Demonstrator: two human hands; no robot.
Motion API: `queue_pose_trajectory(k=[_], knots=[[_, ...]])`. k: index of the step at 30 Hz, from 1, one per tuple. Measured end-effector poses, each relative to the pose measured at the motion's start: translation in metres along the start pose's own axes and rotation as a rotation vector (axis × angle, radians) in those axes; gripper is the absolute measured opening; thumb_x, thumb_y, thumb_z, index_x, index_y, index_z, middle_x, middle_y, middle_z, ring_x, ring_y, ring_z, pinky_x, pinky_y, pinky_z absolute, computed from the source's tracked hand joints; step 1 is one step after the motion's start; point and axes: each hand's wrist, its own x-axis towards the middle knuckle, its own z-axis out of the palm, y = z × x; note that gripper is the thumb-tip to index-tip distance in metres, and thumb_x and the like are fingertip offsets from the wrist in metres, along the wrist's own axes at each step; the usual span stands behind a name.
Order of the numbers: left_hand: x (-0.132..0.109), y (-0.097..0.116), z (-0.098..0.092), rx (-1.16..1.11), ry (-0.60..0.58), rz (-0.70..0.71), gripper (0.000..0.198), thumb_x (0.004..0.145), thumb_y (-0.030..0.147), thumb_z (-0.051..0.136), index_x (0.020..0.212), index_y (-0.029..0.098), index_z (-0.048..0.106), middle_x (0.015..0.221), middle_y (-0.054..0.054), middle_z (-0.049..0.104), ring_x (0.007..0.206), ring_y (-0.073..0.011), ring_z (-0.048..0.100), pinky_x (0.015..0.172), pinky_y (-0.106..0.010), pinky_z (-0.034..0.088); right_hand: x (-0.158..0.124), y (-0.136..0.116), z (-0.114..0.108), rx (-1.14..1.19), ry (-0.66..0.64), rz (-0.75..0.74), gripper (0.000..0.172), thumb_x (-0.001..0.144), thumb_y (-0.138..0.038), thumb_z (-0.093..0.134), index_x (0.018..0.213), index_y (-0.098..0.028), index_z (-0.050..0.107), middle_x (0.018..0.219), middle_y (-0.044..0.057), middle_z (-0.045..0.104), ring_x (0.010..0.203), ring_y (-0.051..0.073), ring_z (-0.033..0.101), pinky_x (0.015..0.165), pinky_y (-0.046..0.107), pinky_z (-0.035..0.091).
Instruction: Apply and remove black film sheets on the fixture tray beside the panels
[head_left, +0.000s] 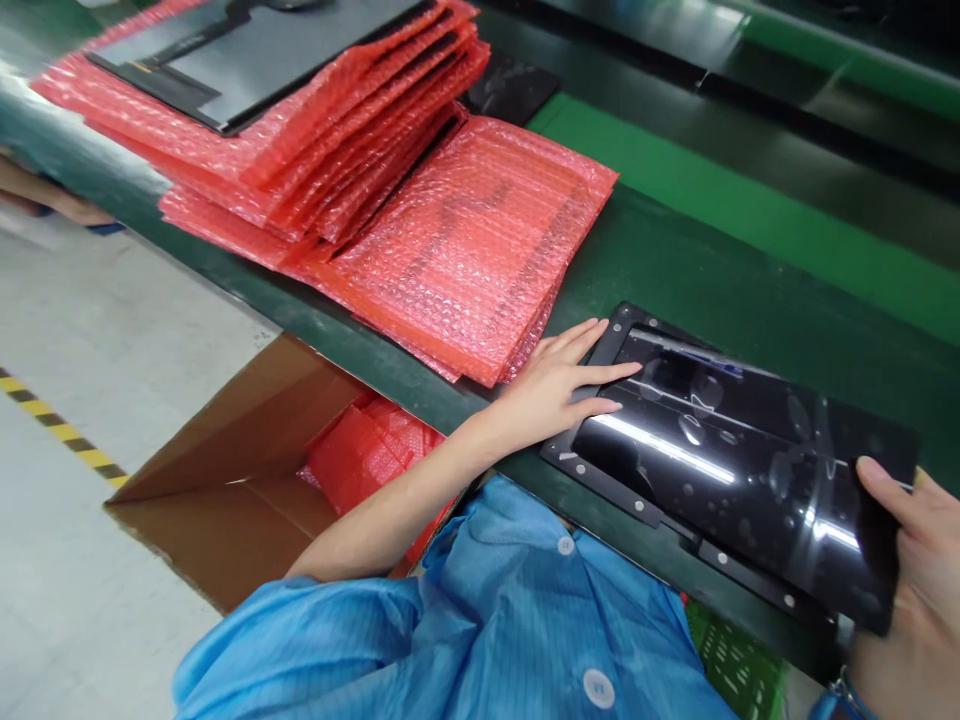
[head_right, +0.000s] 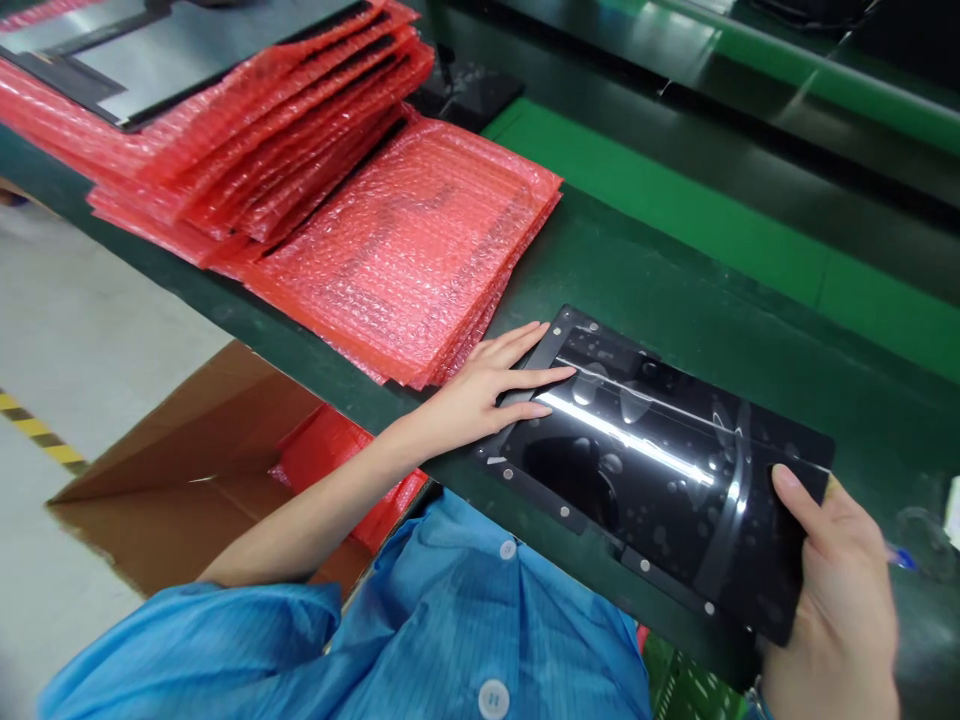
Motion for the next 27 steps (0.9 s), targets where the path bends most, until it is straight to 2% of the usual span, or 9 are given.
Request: queue_pose_trajectory(k=[6,16,21,24,27], knots=[[0.001,0.002,-0.001,0.012,-0.008,0.002,0.043,0.093,0.039,0.063,0.136,0.031,0.06,0.162,-0.014,0.03,0.152,-0.0282,0.023,0.117,-0.054,0.028,-0.003,0.001,-0.003,0.0,0.007,0.011,0.05,0.042,-0.038,0.086,0.086,-0.026,0.066,0.084,-0.001,0.068,0.062,0.021,0.063,0.065,0.04,0.061],[0.0,0.004,-0.001,0.006,-0.013,-0.014,0.043,0.093,0.037,0.063,0.136,0.031,0.06,0.163,-0.013,0.029,0.153,-0.0275,0.021,0.117,-0.054,0.027,-0.005,0.003,-0.003,0.031,-0.032,0.029,0.046,0.046,-0.032,0.084,0.089,-0.024,0.068,0.092,0.001,0.071,0.077,0.026,0.069,0.067,0.038,0.061],[0.0,0.005,-0.003,-0.007,-0.007,-0.008,0.042,0.094,0.036,0.062,0.135,0.032,0.06,0.164,-0.01,0.028,0.153,-0.0274,0.022,0.118,-0.055,0.026,-0.018,0.001,-0.003,-0.06,-0.081,0.006,0.04,0.059,-0.04,0.082,0.096,-0.028,0.069,0.089,0.001,0.072,0.07,0.024,0.068,0.062,0.035,0.059],[0.0,0.007,-0.003,0.005,-0.011,-0.021,0.04,0.095,0.035,0.061,0.135,0.03,0.061,0.164,-0.012,0.028,0.153,-0.0272,0.022,0.118,-0.054,0.027,-0.003,0.0,-0.015,-0.227,-0.13,-0.048,0.047,0.058,-0.055,0.082,0.093,-0.026,0.069,0.084,0.001,0.072,0.066,0.024,0.066,0.057,0.035,0.054],[0.001,0.009,-0.002,0.032,-0.001,-0.037,0.037,0.097,0.037,0.057,0.133,0.029,0.063,0.163,-0.013,0.029,0.152,-0.027,0.023,0.118,-0.053,0.028,0.027,-0.006,-0.03,-0.733,-0.185,-0.126,0.056,0.055,-0.08,0.068,0.061,-0.024,0.059,0.057,0.004,0.061,0.051,0.024,0.056,0.051,0.037,0.044]])
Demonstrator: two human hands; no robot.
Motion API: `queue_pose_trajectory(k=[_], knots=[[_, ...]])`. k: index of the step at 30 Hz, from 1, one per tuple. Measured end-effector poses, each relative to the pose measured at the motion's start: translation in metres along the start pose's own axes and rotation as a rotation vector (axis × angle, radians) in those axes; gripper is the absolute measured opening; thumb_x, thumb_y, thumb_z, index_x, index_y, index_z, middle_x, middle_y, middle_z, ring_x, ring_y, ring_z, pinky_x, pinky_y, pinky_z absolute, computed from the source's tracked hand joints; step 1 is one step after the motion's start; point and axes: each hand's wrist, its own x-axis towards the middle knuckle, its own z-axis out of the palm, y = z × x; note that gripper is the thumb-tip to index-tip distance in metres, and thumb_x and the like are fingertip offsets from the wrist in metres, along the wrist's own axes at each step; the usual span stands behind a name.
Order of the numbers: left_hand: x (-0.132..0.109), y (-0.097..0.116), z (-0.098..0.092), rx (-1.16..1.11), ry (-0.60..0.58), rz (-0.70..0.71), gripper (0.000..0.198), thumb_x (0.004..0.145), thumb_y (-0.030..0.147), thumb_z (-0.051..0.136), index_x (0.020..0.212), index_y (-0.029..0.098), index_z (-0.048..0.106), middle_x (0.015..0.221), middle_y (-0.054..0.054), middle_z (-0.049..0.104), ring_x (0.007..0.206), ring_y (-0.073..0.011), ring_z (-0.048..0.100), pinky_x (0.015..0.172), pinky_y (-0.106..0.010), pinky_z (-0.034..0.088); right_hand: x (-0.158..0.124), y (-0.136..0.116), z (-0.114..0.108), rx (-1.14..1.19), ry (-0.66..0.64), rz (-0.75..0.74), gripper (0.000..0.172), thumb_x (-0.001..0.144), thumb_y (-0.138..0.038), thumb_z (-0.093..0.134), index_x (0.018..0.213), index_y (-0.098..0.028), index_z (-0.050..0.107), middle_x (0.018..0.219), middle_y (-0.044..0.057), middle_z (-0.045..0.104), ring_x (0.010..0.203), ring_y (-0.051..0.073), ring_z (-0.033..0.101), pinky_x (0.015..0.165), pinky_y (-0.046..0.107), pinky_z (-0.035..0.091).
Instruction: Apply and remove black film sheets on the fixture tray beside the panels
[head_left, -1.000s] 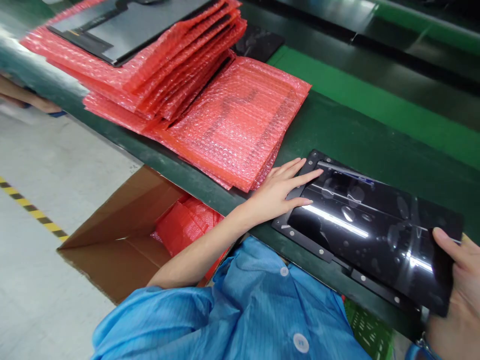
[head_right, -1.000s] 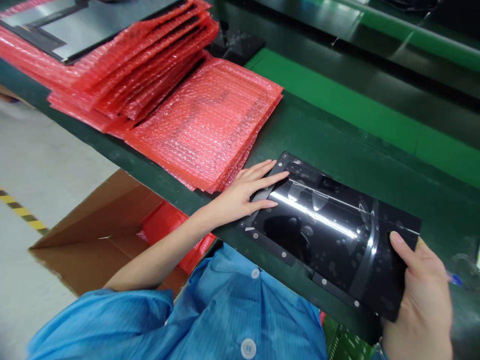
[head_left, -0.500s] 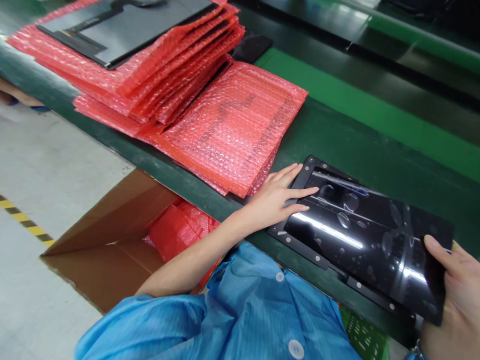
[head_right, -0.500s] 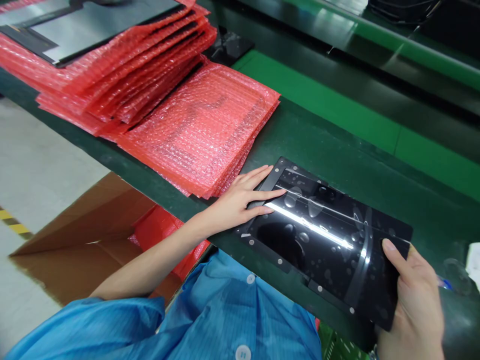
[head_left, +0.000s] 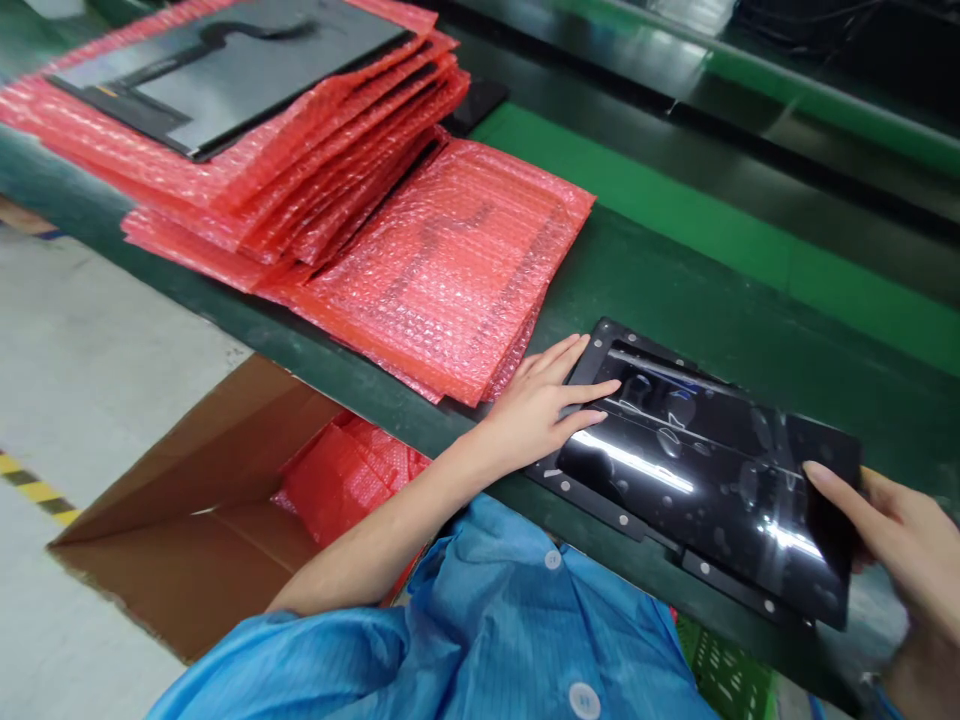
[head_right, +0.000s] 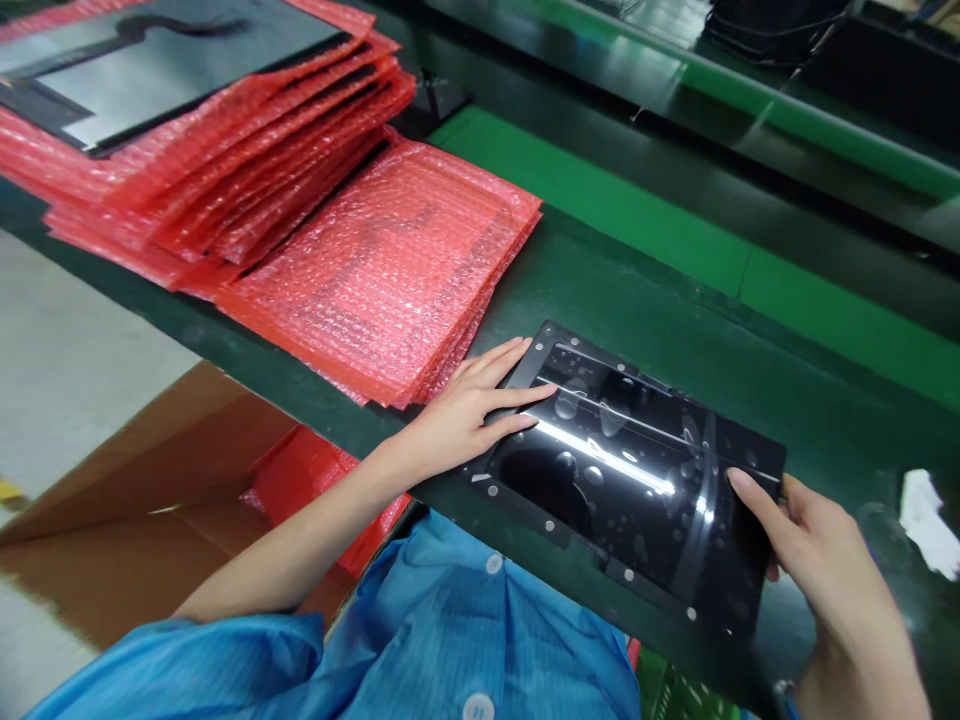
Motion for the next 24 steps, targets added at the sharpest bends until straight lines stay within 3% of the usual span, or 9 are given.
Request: queue_pose_trajectory(k=[2,4,7,10,12,14,16,19,24], knots=[[0.0,-0.001,-0.001,0.03,0.01,-0.003,0.036,0.098,0.037,0.055,0.132,0.029,0.064,0.162,-0.012,0.031,0.152,-0.027,0.024,0.117,-0.053,0.029,0.014,0.002,-0.01,-0.376,-0.048,-0.048,0.066,0.059,-0.091,0.048,0.047,-0.026,0.045,0.044,0.004,0.051,0.044,0.023,0.05,0.052,0.039,0.039],[0.0,-0.002,-0.004,0.081,0.014,-0.005,0.035,0.098,0.036,0.054,0.131,0.03,0.064,0.162,-0.011,0.033,0.151,-0.028,0.026,0.117,-0.054,0.03,0.022,-0.001,-0.017,-0.533,-0.069,-0.117,0.069,0.065,-0.093,0.032,0.048,-0.027,0.045,0.041,0.004,0.049,0.046,0.024,0.052,0.056,0.039,0.039],[0.004,0.007,-0.005,0.209,0.041,-0.009,0.033,0.097,0.033,0.056,0.127,0.028,0.067,0.159,-0.013,0.037,0.149,-0.0326,0.029,0.114,-0.059,0.032,0.03,-0.008,-0.021,-0.429,-0.051,-0.254,0.065,0.078,-0.084,0.027,0.062,-0.026,0.054,0.045,0.001,0.052,0.052,0.022,0.054,0.061,0.036,0.04],[0.008,0.037,0.009,0.343,0.081,0.045,0.039,0.091,0.03,0.065,0.127,0.018,0.067,0.157,-0.02,0.038,0.148,-0.0399,0.03,0.113,-0.063,0.032,0.044,-0.009,-0.023,-0.37,0.024,-0.274,0.051,0.084,-0.072,0.036,0.07,-0.025,0.052,0.05,0.0,0.057,0.055,0.021,0.056,0.059,0.033,0.039],[0.01,0.065,0.03,0.341,0.006,0.214,0.047,0.088,0.031,0.068,0.132,0.015,0.063,0.157,-0.021,0.038,0.147,-0.0393,0.031,0.114,-0.06,0.032,0.054,-0.007,-0.023,-0.383,0.049,-0.244,0.042,0.085,-0.065,0.045,0.072,-0.025,0.05,0.053,-0.001,0.06,0.057,0.02,0.058,0.06,0.031,0.038],[0.01,0.09,0.054,0.271,-0.142,0.437,0.053,0.09,0.039,0.066,0.138,0.018,0.057,0.157,-0.015,0.04,0.148,-0.033,0.032,0.117,-0.054,0.033,0.063,-0.007,-0.021,-0.396,0.034,-0.235,0.038,0.084,-0.06,0.052,0.072,-0.025,0.048,0.054,-0.002,0.061,0.059,0.019,0.059,0.061,0.029,0.038],[0.011,0.106,0.075,0.221,-0.244,0.555,0.054,0.093,0.047,0.06,0.14,0.02,0.055,0.156,-0.011,0.043,0.148,-0.0287,0.033,0.119,-0.049,0.032,0.068,-0.008,-0.019,-0.417,0.015,-0.227,0.039,0.084,-0.059,0.058,0.07,-0.025,0.046,0.053,-0.002,0.061,0.061,0.019,0.06,0.061,0.028,0.037],[0.015,0.113,0.091,0.229,-0.3,0.578,0.05,0.097,0.051,0.049,0.137,0.021,0.058,0.154,-0.008,0.047,0.147,-0.0266,0.035,0.119,-0.046,0.031,0.074,-0.014,-0.016,-0.455,-0.028,-0.208,0.043,0.082,-0.061,0.063,0.068,-0.025,0.045,0.05,-0.002,0.059,0.062,0.02,0.061,0.058,0.028,0.034],[0.02,0.116,0.092,0.303,-0.318,0.585,0.048,0.1,0.047,0.043,0.135,0.018,0.061,0.152,-0.011,0.048,0.146,-0.0282,0.037,0.118,-0.046,0.034,0.088,-0.025,-0.021,-0.499,-0.127,-0.176,0.046,0.077,-0.061,0.07,0.065,-0.024,0.045,0.047,-0.003,0.054,0.062,0.02,0.06,0.058,0.028,0.03]])
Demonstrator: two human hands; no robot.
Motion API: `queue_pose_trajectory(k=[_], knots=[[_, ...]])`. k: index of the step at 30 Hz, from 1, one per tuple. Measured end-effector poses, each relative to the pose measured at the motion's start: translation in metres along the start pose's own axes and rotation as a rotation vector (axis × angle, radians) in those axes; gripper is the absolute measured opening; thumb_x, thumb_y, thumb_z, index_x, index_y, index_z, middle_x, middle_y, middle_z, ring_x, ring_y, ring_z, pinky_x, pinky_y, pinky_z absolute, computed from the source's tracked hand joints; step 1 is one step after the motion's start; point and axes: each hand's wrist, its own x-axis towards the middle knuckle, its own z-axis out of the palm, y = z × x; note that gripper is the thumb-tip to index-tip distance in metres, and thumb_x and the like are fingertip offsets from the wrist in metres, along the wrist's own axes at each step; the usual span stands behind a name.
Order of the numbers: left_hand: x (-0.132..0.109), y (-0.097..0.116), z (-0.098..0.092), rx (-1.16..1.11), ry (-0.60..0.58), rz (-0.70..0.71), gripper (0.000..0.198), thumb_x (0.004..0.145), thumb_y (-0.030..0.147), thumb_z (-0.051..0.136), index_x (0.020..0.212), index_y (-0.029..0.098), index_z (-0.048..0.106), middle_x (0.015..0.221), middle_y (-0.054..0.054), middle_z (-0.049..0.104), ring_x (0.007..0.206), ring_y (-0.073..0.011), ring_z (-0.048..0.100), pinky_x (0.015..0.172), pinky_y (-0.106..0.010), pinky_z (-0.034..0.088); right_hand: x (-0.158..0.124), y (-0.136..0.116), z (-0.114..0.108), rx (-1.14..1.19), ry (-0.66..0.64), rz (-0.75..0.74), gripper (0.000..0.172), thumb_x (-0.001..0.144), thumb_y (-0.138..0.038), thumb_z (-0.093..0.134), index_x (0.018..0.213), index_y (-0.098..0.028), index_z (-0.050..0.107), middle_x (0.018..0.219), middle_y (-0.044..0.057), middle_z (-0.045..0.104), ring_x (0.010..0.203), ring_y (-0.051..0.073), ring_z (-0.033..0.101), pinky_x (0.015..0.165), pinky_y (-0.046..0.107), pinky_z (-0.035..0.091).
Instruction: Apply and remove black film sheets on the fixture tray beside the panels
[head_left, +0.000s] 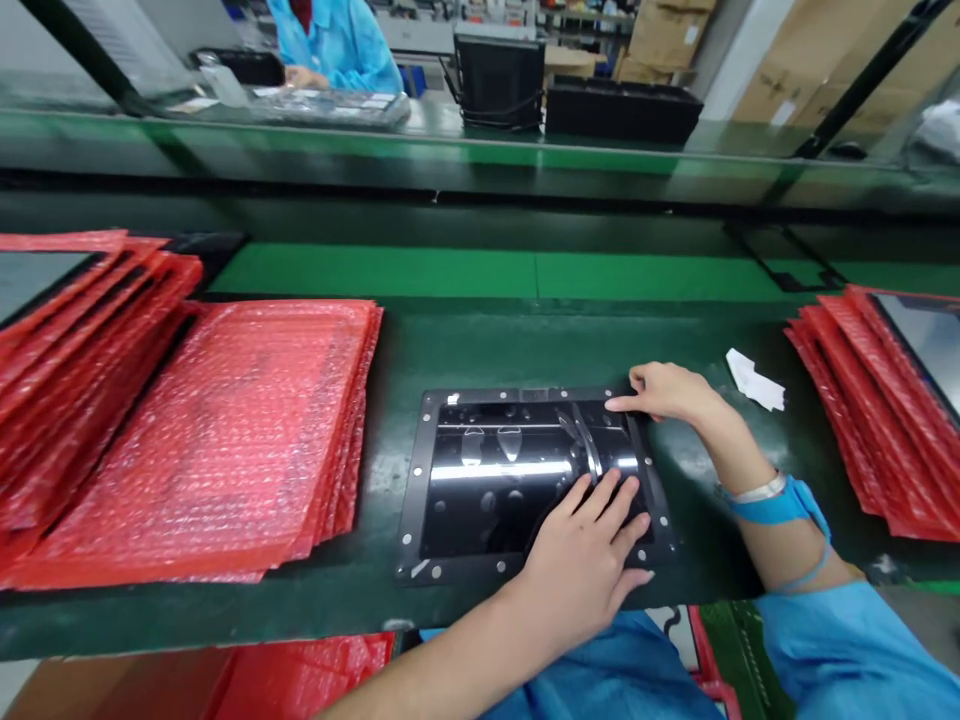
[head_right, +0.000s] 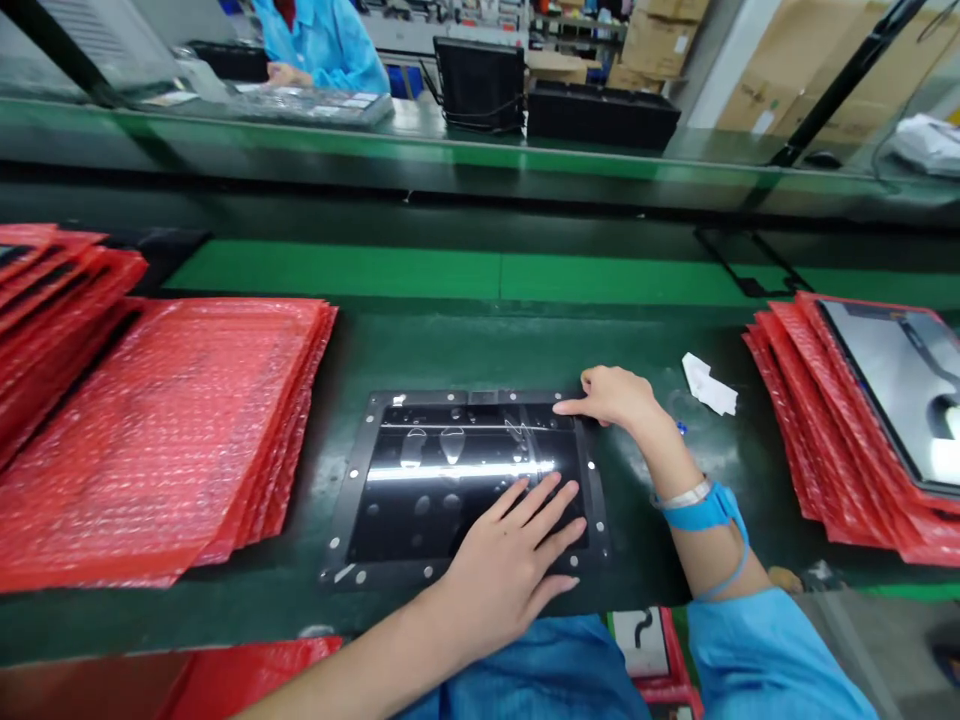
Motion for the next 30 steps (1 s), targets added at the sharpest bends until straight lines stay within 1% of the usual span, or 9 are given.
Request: queue_pose_trajectory(k=[3,7,9,12,15,20,22,26,30], knots=[[0.001,0.002,-0.005,0.003,-0.022,-0.004,0.048,0.099,0.046,0.046,0.134,0.017,0.061,0.152,-0.012,0.048,0.145,-0.0304,0.039,0.116,-0.046,0.036,0.0,-0.001,-0.002,0.023,-0.026,-0.014,0.045,0.079,-0.058,0.071,0.064,-0.024,0.044,0.046,-0.003,0.053,0.06,0.019,0.059,0.058,0.028,0.03],[0.004,-0.012,-0.02,-0.071,-0.005,0.002,0.044,0.095,0.049,0.056,0.129,0.022,0.065,0.144,-0.009,0.058,0.136,-0.027,0.051,0.116,-0.048,0.038,-0.012,-0.004,0.006,0.098,0.061,-0.054,0.042,0.084,-0.052,0.069,0.067,-0.024,0.042,0.046,-0.005,0.054,0.058,0.017,0.059,0.057,0.027,0.031],[0.007,-0.028,-0.029,-0.022,0.07,-0.1,0.042,0.093,0.045,0.06,0.128,0.023,0.065,0.139,-0.01,0.062,0.13,-0.0272,0.056,0.114,-0.052,0.039,-0.017,-0.005,0.012,0.145,0.133,-0.072,0.043,0.085,-0.051,0.069,0.066,-0.025,0.041,0.045,-0.005,0.053,0.057,0.018,0.059,0.058,0.027,0.032],[0.014,-0.053,-0.039,0.194,0.243,-0.337,0.04,0.091,0.032,0.059,0.127,0.015,0.065,0.132,-0.018,0.064,0.123,-0.0339,0.06,0.108,-0.061,0.042,-0.018,-0.004,0.018,0.218,0.236,-0.096,0.043,0.086,-0.049,0.067,0.063,-0.024,0.04,0.049,-0.002,0.056,0.063,0.02,0.061,0.059,0.028,0.031],[0.017,-0.067,-0.041,0.288,0.342,-0.387,0.031,0.09,0.027,0.056,0.116,0.014,0.066,0.112,-0.016,0.072,0.11,-0.034,0.064,0.107,-0.063,0.041,-0.018,0.0,0.019,0.302,0.288,-0.129,0.038,0.087,-0.043,0.064,0.062,-0.024,0.043,0.055,0.0,0.059,0.068,0.022,0.062,0.06,0.029,0.031],[0.018,-0.066,-0.045,0.218,0.47,-0.427,0.01,0.084,0.027,0.059,0.09,0.019,0.057,0.089,-0.008,0.066,0.089,-0.0287,0.061,0.089,-0.054,0.05,-0.019,0.004,0.024,0.499,0.203,-0.28,0.026,0.083,-0.048,0.061,0.074,-0.024,0.053,0.054,-0.002,0.058,0.062,0.021,0.058,0.062,0.029,0.034],[0.017,-0.062,-0.049,0.166,0.553,-0.42,0.008,0.084,0.026,0.057,0.089,0.021,0.053,0.088,-0.007,0.064,0.088,-0.0274,0.06,0.085,-0.051,0.05,-0.021,0.002,0.026,0.61,0.123,-0.374,0.039,0.081,-0.061,0.057,0.073,-0.023,0.054,0.057,-0.001,0.058,0.061,0.02,0.057,0.061,0.03,0.036],[0.012,-0.055,-0.054,0.107,0.719,-0.386,0.005,0.089,0.023,0.048,0.092,0.022,0.051,0.093,-0.008,0.066,0.091,-0.0259,0.06,0.084,-0.047,0.048,-0.027,-0.004,0.028,0.841,-0.042,-0.511,0.07,0.068,-0.092,0.044,0.056,-0.023,0.045,0.054,-0.001,0.049,0.052,0.016,0.049,0.055,0.031,0.041],[0.0,-0.062,-0.064,0.077,0.751,-0.343,0.011,0.091,0.021,0.045,0.097,0.023,0.054,0.097,-0.007,0.069,0.094,-0.0246,0.061,0.092,-0.047,0.044,-0.029,-0.011,0.032,1.047,-0.034,-0.533,0.073,0.066,-0.093,0.051,0.052,-0.021,0.048,0.054,0.002,0.052,0.054,0.016,0.049,0.058,0.031,0.043]])
